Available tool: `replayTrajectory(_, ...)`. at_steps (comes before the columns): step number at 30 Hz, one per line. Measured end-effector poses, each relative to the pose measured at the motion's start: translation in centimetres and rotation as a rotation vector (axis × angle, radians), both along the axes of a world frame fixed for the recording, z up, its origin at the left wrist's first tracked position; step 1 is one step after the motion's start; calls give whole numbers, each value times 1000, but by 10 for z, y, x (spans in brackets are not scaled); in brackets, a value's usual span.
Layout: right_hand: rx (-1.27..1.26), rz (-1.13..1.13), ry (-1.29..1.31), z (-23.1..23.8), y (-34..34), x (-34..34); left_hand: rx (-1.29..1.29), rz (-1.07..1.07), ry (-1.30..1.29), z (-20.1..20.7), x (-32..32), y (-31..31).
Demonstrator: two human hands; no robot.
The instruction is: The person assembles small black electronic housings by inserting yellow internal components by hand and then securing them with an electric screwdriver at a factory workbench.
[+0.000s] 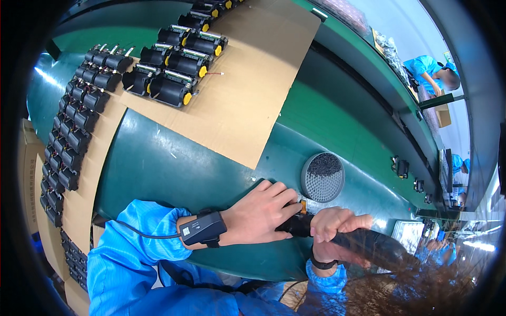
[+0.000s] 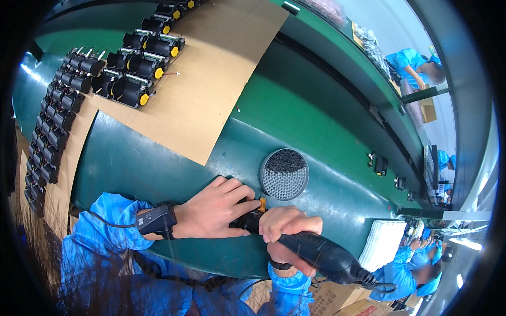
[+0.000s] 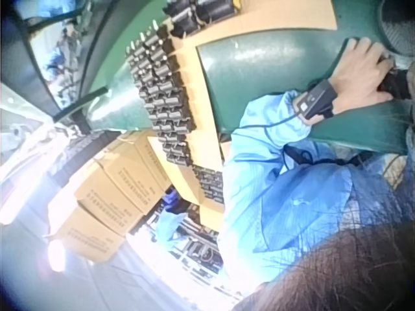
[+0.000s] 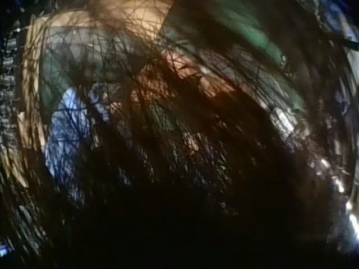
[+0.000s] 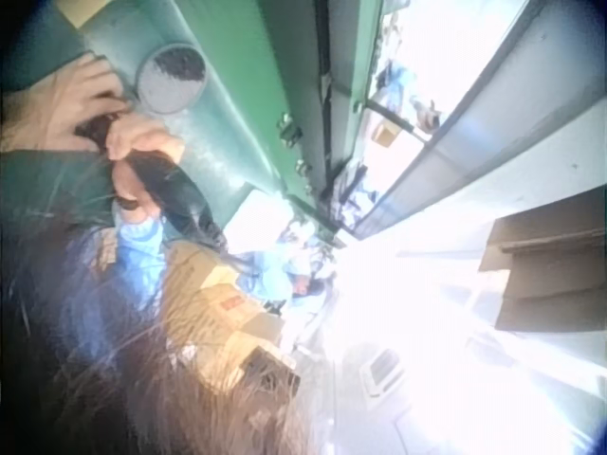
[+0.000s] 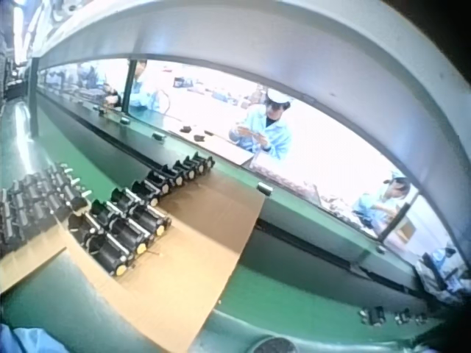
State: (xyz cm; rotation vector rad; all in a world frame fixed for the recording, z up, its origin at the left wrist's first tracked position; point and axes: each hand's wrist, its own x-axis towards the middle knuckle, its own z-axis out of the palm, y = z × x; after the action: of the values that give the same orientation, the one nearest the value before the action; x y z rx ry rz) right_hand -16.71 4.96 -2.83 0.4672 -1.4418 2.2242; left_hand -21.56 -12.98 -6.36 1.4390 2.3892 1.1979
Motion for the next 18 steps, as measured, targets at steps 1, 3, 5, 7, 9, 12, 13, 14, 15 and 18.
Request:
replayTrajectory(1,38,60,33,-1,2,-2,1,4,-1,0,0,0)
replayTrajectory(3,74,119,70,-1,2,-2,-1,5,2,1,0,-1)
replayTrajectory(5,38,60,5,0,0,2,1,2,4,1,1,-1)
replayTrajectory(7,30,41,3,5,1,2,-14,-12,-19,1,0,-1)
replayTrajectory(9,20,19,3,14,5,2,-42,-21,-10,4,-2,1)
replayTrajectory(12,-134,-70,96,33,34,9,-75,-21,-24,10,1,-4)
replayTrajectory(13,-150,-88,127,37,49,10,-67,-12,-32,13,1,-5)
replayTrajectory(14,-141,-113,127,37,64,11,-53,2,-44,13,2,-6)
replayTrajectory(15,-148,-149,127,31,78,12,-58,-4,-37,11,3,-8)
replayTrajectory(18,-176,-243,56,12,112,22,18,6,-61,6,7,-7)
